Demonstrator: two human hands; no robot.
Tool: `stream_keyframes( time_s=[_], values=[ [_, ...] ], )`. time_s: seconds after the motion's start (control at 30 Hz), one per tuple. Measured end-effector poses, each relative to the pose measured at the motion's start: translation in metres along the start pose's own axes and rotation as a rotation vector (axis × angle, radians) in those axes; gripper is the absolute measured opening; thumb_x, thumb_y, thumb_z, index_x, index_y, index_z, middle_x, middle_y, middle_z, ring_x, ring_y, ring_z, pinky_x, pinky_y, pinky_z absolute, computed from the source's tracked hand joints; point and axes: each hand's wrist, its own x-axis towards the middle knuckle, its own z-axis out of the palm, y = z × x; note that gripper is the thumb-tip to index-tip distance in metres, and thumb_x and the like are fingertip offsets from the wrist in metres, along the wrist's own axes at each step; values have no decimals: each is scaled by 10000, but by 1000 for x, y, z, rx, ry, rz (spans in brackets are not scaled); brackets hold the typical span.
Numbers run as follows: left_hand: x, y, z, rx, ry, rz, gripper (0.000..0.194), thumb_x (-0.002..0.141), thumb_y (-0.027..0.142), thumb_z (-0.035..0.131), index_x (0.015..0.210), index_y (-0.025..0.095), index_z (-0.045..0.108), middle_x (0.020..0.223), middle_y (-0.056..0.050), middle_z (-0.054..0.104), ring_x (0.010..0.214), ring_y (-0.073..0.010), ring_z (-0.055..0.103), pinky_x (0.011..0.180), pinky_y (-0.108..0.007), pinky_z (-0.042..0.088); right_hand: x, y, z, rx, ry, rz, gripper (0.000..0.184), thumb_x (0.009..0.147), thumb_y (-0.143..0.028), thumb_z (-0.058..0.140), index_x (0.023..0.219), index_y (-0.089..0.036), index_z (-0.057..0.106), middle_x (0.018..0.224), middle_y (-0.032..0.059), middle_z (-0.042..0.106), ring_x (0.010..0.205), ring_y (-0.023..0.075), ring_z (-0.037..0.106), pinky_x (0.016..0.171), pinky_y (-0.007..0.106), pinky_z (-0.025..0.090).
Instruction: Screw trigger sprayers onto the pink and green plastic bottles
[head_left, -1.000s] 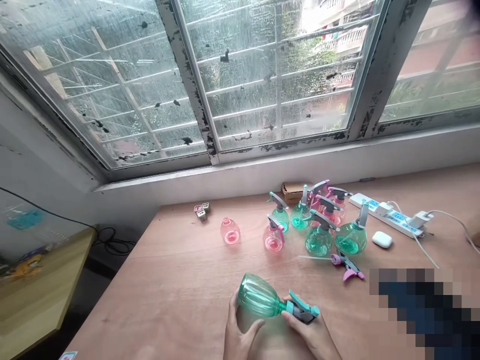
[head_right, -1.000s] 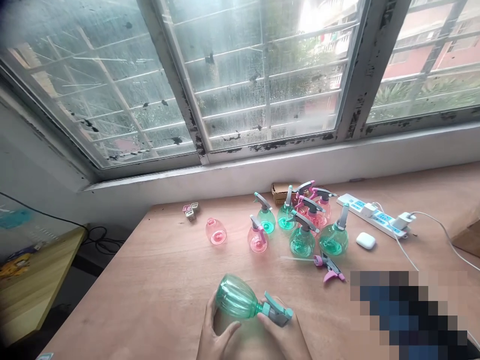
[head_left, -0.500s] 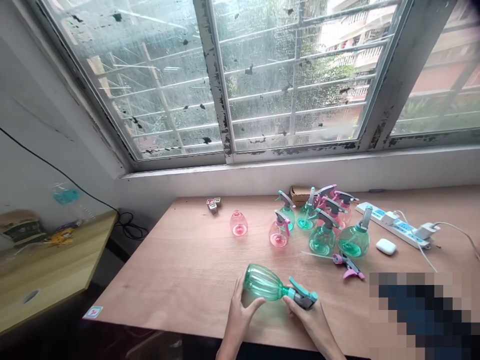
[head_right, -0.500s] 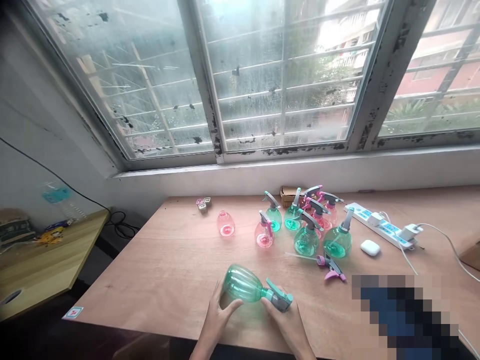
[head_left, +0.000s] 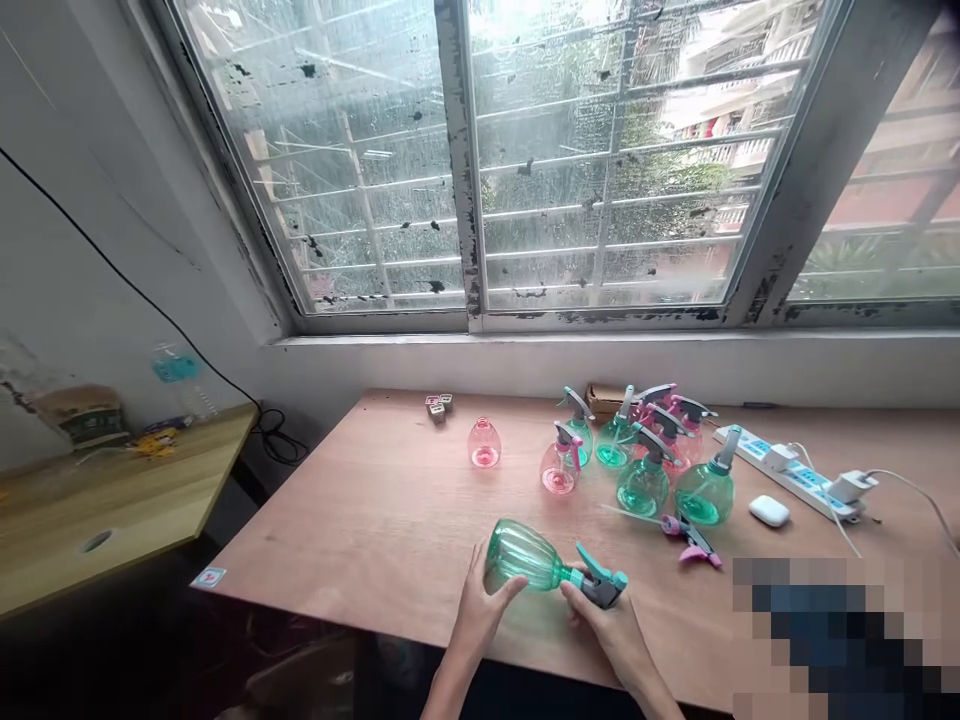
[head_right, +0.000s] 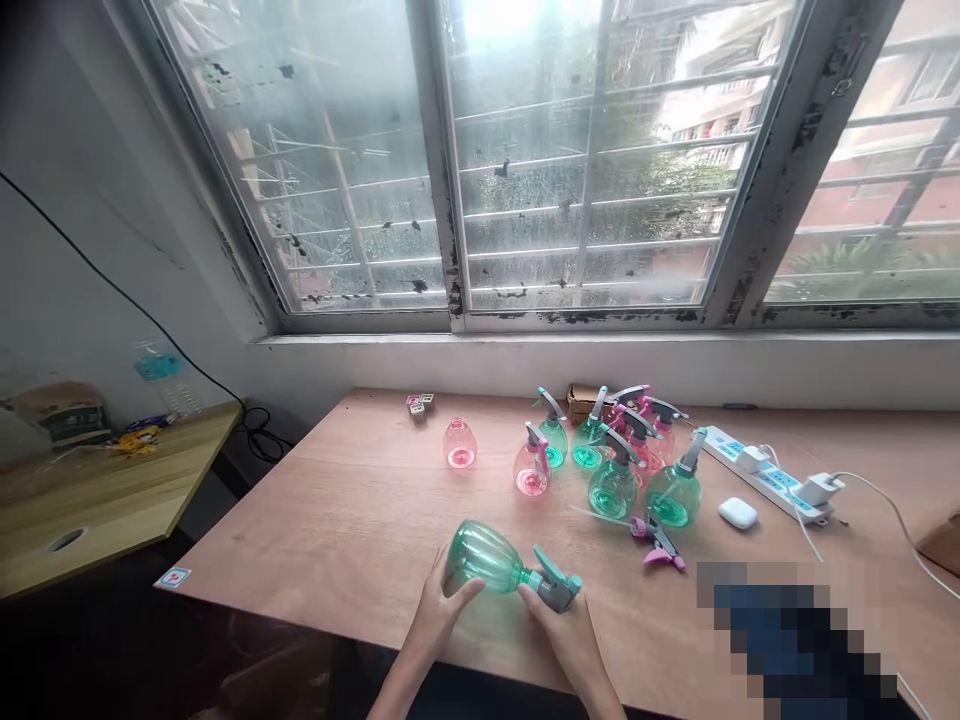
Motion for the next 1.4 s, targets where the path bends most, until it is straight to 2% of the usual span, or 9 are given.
stream_keyframes(
  time_s=[0.1,0.23,0.37,0.47,0.6,0.73,0.83,1.07,1.4],
  values=[
    [0,0,0,10,-14,25,706,736,286,940,1393,250,685,1506,-108,664,1504,-370,514,1285,-482,350,1,-2,-5,41,-29,8,426,807,-572,890,970,-191,791,630,1,664,543,203,586,550,342,498],
    [-1,-3,2,-4,-43,29,717,740,272,929,1410,260,676,1479,-102,696,1440,-364,591,1245,-493,418,1,-3,-11,66,-68,14,400,821,-544,896,949,-189,763,675,14,686,535,193,586,528,330,480],
    [-2,-6,4,-19,-46,13,798,741,376,940,1459,218,631,1425,-143,733,1375,-386,650,1195,-521,479,1,-3,-15,59,-113,20,381,838,-505,903,1001,-184,780,661,8,679,570,197,593,569,333,496],
    [-2,-4,4,-17,-24,15,713,804,456,886,1429,200,660,1429,-159,724,1376,-400,645,1180,-532,493,2,-3,-17,57,-134,28,385,838,-482,914,1045,-179,798,635,4,673,586,198,593,600,337,511],
    [-3,-3,4,0,-40,34,735,730,374,958,1402,226,699,1478,-130,701,1471,-398,562,1259,-517,409,5,-1,-18,88,-106,27,412,823,-520,914,1038,-193,786,662,9,684,579,200,605,573,330,504],
    [-4,-8,5,-14,-54,23,842,745,363,940,1511,244,611,1562,-126,647,1502,-386,538,1279,-531,388,6,0,-18,104,-103,28,432,808,-560,909,995,-195,774,706,25,700,557,204,607,524,327,482],
    [-4,-10,6,-16,-48,8,906,703,395,963,1515,220,602,1565,-149,641,1506,-408,530,1287,-557,367,5,0,-18,83,-125,23,410,833,-532,902,1029,-190,786,641,7,681,571,204,600,584,340,499],
    [-4,1,3,-28,-43,8,695,786,489,894,1395,214,705,1499,-136,696,1451,-404,591,1233,-526,452,4,-2,-17,56,-145,11,480,851,-500,897,1200,-191,783,628,-17,667,591,201,585,645,352,500],
    [-4,-3,1,-43,-55,2,886,730,603,914,1484,222,648,1547,-151,661,1464,-420,578,1260,-550,421,7,-2,-13,52,-126,16,505,757,-594,925,1038,-192,806,609,8,680,523,211,591,546,353,495]
  ],
)
